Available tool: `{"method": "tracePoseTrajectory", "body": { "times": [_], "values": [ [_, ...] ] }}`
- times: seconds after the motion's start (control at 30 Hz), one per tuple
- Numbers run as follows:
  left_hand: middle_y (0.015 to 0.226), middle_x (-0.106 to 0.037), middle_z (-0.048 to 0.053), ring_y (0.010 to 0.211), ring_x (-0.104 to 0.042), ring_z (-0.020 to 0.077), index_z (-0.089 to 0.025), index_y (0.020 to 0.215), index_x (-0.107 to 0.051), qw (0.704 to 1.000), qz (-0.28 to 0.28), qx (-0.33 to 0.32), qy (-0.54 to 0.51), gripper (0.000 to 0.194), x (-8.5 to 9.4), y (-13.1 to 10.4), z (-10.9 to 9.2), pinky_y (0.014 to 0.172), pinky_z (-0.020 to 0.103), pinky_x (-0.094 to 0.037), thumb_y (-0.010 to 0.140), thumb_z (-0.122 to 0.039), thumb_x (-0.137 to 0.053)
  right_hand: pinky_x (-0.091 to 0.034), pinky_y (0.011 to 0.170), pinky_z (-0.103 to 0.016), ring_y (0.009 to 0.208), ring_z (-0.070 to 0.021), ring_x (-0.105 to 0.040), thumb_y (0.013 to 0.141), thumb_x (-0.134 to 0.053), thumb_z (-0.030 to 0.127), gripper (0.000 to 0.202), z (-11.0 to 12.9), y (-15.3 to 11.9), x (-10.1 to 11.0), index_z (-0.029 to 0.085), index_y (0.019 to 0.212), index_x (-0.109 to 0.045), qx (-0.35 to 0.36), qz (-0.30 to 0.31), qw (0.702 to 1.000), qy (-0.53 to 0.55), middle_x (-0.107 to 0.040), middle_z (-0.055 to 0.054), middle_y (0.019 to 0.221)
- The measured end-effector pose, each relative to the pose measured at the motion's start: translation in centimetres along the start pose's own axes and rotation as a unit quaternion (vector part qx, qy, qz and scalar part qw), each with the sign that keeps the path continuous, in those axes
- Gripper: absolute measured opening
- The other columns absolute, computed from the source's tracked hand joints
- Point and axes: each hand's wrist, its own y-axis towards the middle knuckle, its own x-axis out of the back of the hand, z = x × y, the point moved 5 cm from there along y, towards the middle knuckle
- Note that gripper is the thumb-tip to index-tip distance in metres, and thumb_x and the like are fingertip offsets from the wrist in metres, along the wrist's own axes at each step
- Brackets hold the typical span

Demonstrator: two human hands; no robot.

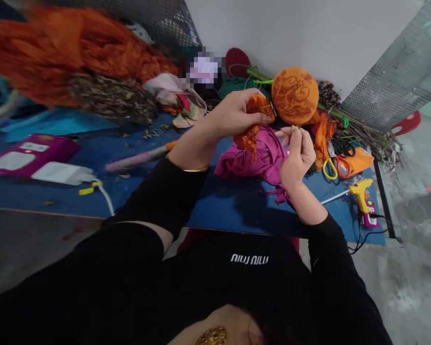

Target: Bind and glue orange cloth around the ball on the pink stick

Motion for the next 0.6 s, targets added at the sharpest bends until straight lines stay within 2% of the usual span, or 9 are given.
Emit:
{"method": "tracePoseTrajectory", "body": {
  "times": [0.07, 0.13, 0.23, 0.33, 0.4, 0.5, 0.6],
  "values": [
    [0.097, -0.075, 0.005, 0.091, -0.073, 0.0224, -0.021, 0.105, -0.068, 0.999, 0.03, 0.0, -0.037, 0.023, -0.4, -0.9, -1.4, 0.086, 0.039, -0.057, 0.084, -0.029, -0.069, -0.062, 0.072, -0.036, 0.072, -0.0167, -0.065, 0.095, -0.055, 0.072, 0.045, 0.0, -0.2, 1.9, 0.028, 0.092, -0.063, -0.002, -0.005, 1.0, 0.027, -0.051, 0.001, 0.072],
    [0.1, -0.075, 0.006, 0.088, -0.072, 0.0201, -0.019, 0.106, -0.067, 0.996, 0.061, -0.002, -0.058, 0.023, -1.2, -1.8, -2.9, 0.085, 0.037, -0.058, 0.084, -0.026, -0.067, -0.056, 0.062, -0.032, 0.058, -0.0136, -0.053, 0.093, -0.056, 0.073, 0.046, -0.2, -0.2, 3.7, 0.028, 0.084, -0.056, -0.028, 0.008, 0.999, 0.036, -0.039, 0.005, 0.065],
    [0.103, -0.075, 0.006, 0.089, -0.072, 0.0184, -0.018, 0.107, -0.067, 0.995, 0.08, -0.011, -0.056, 0.023, -2.3, -2.8, -4.6, 0.085, 0.035, -0.058, 0.085, -0.024, -0.066, -0.051, 0.06, -0.032, 0.056, -0.0143, -0.045, 0.088, -0.049, 0.086, 0.059, -0.1, -0.2, 5.4, 0.028, 0.076, -0.044, -0.054, 0.034, 0.998, 0.022, -0.032, 0.006, 0.064],
    [0.1, -0.075, 0.005, 0.091, -0.072, 0.0189, -0.018, 0.105, -0.066, 0.995, 0.083, -0.027, -0.041, 0.022, -2.6, -3.2, -5.4, 0.085, 0.034, -0.058, 0.084, -0.023, -0.066, -0.048, 0.063, -0.034, 0.062, -0.0165, -0.047, 0.081, -0.043, 0.097, 0.068, 0.3, -0.4, 5.7, 0.029, 0.074, -0.04, -0.064, 0.048, 0.997, 0.008, -0.036, 0.004, 0.065],
    [0.096, -0.073, 0.005, 0.089, -0.071, 0.0197, -0.018, 0.1, -0.066, 0.994, 0.099, -0.043, -0.019, 0.019, -2.8, -3.5, -5.6, 0.084, 0.034, -0.057, 0.081, -0.023, -0.067, -0.043, 0.058, -0.035, 0.059, -0.0161, -0.043, 0.075, -0.043, 0.101, 0.071, 0.0, -0.7, 5.6, 0.03, 0.075, -0.037, -0.098, 0.038, 0.994, 0.009, -0.033, 0.005, 0.063],
    [0.09, -0.071, 0.004, 0.086, -0.07, 0.0206, -0.02, 0.094, -0.066, 0.992, 0.117, -0.053, 0.012, 0.016, -3.1, -4.0, -5.3, 0.082, 0.034, -0.057, 0.078, -0.024, -0.069, -0.04, 0.051, -0.035, 0.053, -0.0154, -0.04, 0.075, -0.049, 0.098, 0.069, -1.0, -1.3, 5.3, 0.03, 0.078, -0.038, -0.144, 0.02, 0.989, 0.022, -0.032, 0.007, 0.061],
    [0.09, -0.072, 0.004, 0.086, -0.071, 0.0214, -0.019, 0.096, -0.067, 0.991, 0.132, -0.037, -0.002, 0.023, -3.9, -4.9, -4.3, 0.081, 0.034, -0.058, 0.073, -0.022, -0.07, -0.046, 0.053, -0.039, 0.056, -0.019, -0.053, 0.079, -0.056, 0.091, 0.062, -1.9, -2.0, 5.3, 0.03, 0.081, -0.045, -0.138, 0.006, 0.99, 0.025, -0.042, 0.004, 0.063]
  ]
}}
